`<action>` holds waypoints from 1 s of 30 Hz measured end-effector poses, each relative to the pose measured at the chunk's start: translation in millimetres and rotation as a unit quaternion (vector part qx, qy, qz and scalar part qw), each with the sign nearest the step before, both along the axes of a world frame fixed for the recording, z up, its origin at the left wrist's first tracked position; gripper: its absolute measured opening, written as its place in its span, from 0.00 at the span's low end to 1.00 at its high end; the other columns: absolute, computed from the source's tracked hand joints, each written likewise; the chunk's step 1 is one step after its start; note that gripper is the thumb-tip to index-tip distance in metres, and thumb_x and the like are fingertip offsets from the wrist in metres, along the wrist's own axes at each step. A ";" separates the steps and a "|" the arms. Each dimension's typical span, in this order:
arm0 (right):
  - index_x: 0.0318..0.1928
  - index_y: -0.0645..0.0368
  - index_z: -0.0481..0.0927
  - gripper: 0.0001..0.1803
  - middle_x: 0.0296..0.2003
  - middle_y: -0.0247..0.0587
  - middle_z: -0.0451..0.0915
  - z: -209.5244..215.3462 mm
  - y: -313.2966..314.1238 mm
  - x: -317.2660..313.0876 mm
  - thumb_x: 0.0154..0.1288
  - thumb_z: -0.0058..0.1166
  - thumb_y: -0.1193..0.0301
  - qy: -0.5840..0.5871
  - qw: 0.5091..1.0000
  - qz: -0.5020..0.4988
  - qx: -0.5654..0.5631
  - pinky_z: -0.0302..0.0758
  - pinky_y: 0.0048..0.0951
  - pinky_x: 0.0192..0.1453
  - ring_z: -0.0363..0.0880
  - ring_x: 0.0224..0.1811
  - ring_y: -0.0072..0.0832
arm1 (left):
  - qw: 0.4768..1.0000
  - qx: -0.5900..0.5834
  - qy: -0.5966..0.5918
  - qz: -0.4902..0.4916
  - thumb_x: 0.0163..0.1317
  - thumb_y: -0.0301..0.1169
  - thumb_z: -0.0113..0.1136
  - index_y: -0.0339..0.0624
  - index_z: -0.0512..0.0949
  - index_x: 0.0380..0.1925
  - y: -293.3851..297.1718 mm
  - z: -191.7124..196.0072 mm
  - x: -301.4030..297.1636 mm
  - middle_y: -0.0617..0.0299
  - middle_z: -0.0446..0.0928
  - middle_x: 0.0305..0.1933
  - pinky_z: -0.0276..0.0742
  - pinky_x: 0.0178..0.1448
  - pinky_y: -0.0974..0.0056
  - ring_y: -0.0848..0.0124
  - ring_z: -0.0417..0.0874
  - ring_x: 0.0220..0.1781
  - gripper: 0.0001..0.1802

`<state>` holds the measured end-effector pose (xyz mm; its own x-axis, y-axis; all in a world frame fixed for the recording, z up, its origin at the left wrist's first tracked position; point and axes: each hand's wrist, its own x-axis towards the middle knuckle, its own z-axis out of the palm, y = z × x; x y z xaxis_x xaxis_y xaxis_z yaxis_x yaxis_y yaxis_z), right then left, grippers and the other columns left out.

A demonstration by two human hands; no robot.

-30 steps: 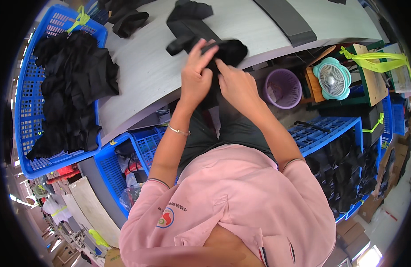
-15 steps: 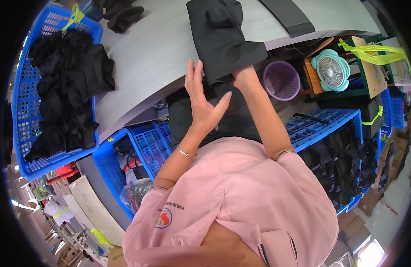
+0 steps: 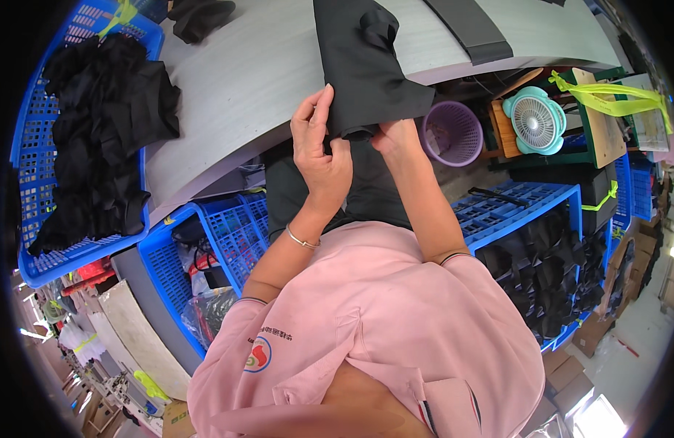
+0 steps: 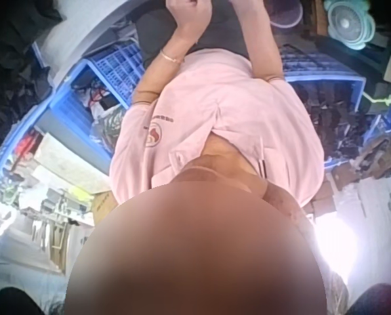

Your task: Assembling and inspecting black fabric padded components for sports or outdoor gear.

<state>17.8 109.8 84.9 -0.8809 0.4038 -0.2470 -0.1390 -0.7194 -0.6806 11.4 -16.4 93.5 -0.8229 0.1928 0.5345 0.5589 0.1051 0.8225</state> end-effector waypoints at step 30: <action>0.58 0.67 0.74 0.22 0.58 0.48 0.77 -29.9 7.3 -7.6 0.64 0.58 0.76 0.010 0.936 0.245 0.253 0.73 0.35 0.61 0.74 0.62 0.44 | 0.919 0.183 -0.350 0.019 0.73 0.26 0.49 0.33 0.78 0.59 -36.9 -67.2 -18.9 0.64 0.82 0.36 0.80 0.40 0.71 0.79 0.80 0.34 0.18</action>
<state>10.2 117.0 55.0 -0.9934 0.0106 -0.1144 0.1067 -0.2858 -0.9523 -7.5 -53.3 26.2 -0.9921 0.0702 -0.1037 -0.1177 -0.2417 0.9632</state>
